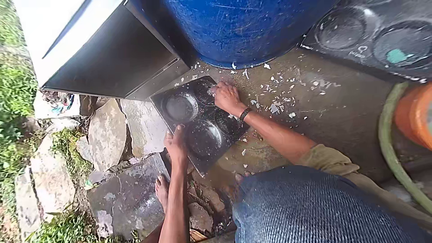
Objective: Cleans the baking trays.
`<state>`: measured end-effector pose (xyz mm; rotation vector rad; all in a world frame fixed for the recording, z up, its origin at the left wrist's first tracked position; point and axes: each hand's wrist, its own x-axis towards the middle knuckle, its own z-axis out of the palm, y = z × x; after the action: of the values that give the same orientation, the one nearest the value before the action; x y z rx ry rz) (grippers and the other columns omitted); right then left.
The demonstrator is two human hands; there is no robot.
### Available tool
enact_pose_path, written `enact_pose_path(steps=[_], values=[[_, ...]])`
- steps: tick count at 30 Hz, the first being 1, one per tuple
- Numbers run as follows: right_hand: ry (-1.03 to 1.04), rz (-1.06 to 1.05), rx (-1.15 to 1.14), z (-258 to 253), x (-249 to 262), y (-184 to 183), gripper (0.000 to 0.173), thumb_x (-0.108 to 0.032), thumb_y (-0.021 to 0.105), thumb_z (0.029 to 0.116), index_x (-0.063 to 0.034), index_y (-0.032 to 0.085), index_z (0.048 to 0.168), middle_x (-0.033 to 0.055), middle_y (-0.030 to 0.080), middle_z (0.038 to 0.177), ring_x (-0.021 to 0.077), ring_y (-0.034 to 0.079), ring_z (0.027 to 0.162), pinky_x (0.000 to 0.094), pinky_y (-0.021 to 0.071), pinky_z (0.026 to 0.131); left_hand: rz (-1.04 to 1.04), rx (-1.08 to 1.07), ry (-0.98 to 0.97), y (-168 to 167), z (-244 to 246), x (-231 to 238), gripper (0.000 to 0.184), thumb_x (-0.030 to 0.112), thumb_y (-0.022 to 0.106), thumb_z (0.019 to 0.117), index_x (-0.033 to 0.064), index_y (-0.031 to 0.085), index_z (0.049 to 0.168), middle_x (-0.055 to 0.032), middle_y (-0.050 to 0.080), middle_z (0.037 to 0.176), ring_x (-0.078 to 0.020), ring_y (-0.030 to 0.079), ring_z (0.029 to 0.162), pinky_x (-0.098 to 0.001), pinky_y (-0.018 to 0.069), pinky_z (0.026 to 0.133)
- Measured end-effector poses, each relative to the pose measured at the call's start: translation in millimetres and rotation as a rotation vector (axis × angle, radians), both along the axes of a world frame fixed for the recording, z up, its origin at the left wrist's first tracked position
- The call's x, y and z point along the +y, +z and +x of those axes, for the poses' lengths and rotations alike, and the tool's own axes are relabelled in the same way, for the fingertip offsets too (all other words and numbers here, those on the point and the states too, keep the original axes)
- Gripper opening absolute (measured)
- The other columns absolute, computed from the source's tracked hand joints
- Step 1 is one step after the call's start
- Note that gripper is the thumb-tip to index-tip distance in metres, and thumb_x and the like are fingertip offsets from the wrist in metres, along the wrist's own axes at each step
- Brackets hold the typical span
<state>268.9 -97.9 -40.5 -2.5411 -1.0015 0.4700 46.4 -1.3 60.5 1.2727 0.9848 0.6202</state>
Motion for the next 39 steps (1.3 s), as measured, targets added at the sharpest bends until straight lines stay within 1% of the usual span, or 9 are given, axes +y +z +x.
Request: enact_pose_path(steps=[4,9,16,20,24,26,30,33,39], values=[[0.081,0.216,0.004,1.0,33.8,6.3,0.027,-0.016,0.059,0.0969,-0.0208,0.074,0.119,0.0132,0.067,0.116,0.0346,0.063,0.115,0.0551,0.0553,0.085,0.004,0.021,-0.029,3.5,3.4,1.9,0.014,0.000,0.049,0.1034,-0.0051,0.058,0.113,-0.0062,0.071,0.091,-0.0098,0.070,0.083,-0.0276,0.0608,0.080],[0.025,0.128,-0.075,19.5,23.3,-26.4,0.032,-0.012,0.057,0.0975,-0.0216,0.073,0.123,0.0179,0.065,0.122,0.0403,0.060,0.119,0.0574,0.0553,0.079,0.010,0.004,-0.016,5.3,3.7,9.8,0.015,0.000,0.050,0.1031,-0.0060,0.057,0.115,-0.0084,0.071,0.090,-0.0123,0.071,0.082,-0.0302,0.0621,0.078],[0.153,0.172,-0.064,5.1,34.4,-12.0,0.041,-0.011,0.055,0.0967,-0.0286,0.070,0.130,0.0147,0.064,0.118,0.0368,0.061,0.115,0.0526,0.0553,0.077,-0.019,0.020,0.001,-5.5,-4.8,11.8,0.015,0.000,0.050,0.1029,-0.0053,0.056,0.115,-0.0089,0.071,0.091,-0.0138,0.072,0.082,-0.0322,0.0625,0.077],[0.094,0.088,-0.074,21.8,36.7,-18.7,0.047,-0.005,0.061,0.0906,-0.0275,0.070,0.131,0.0212,0.060,0.131,0.0444,0.057,0.123,0.0598,0.0538,0.076,-0.020,0.004,0.000,1.9,0.0,14.3,0.019,0.000,0.050,0.1027,-0.0061,0.056,0.119,-0.0108,0.071,0.095,-0.0152,0.072,0.085,-0.0340,0.0624,0.080],[0.060,-0.082,0.015,-0.8,-1.7,1.4,0.037,-0.011,0.063,0.0893,-0.0213,0.073,0.123,0.0246,0.062,0.126,0.0453,0.058,0.119,0.0603,0.0523,0.075,-0.005,0.010,0.030,-0.8,-0.4,10.9,0.018,-0.001,0.050,0.1024,-0.0064,0.056,0.119,-0.0100,0.071,0.094,-0.0136,0.072,0.084,-0.0318,0.0623,0.079],[0.088,0.002,0.103,-17.3,-4.9,19.9,0.038,-0.014,0.066,0.0844,-0.0237,0.076,0.119,0.0204,0.066,0.117,0.0407,0.063,0.109,0.0592,0.0530,0.076,-0.003,0.007,0.041,-1.3,0.1,10.1,0.017,-0.001,0.050,0.1022,-0.0058,0.056,0.117,-0.0091,0.071,0.093,-0.0129,0.071,0.082,-0.0307,0.0622,0.077],[0.117,0.309,0.211,-18.5,40.1,30.4,0.037,-0.017,0.061,0.0964,-0.0254,0.072,0.130,0.0137,0.067,0.113,0.0302,0.067,0.100,0.0531,0.0562,0.085,-0.031,-0.008,0.003,1.8,2.9,11.4,0.020,0.001,0.049,0.1034,-0.0057,0.054,0.122,-0.0106,0.071,0.096,-0.0146,0.072,0.084,-0.0328,0.0626,0.079],[0.048,0.314,0.133,11.3,64.8,3.1,0.039,-0.013,0.061,0.0957,-0.0217,0.070,0.132,0.0174,0.067,0.123,0.0355,0.066,0.111,0.0564,0.0542,0.095,-0.041,-0.033,-0.014,4.3,2.9,12.0,0.022,0.000,0.049,0.1029,-0.0062,0.053,0.123,-0.0118,0.071,0.097,-0.0155,0.072,0.086,-0.0339,0.0623,0.081],[0.040,0.205,0.072,-3.7,1.8,-15.3,0.025,-0.017,0.062,0.0949,-0.0156,0.075,0.117,0.0142,0.070,0.112,0.0343,0.069,0.102,0.0559,0.0553,0.087,-0.026,-0.014,0.017,-1.3,-5.0,9.4,0.018,0.001,0.050,0.1026,-0.0040,0.055,0.119,-0.0096,0.071,0.094,-0.0142,0.071,0.084,-0.0330,0.0623,0.079]])
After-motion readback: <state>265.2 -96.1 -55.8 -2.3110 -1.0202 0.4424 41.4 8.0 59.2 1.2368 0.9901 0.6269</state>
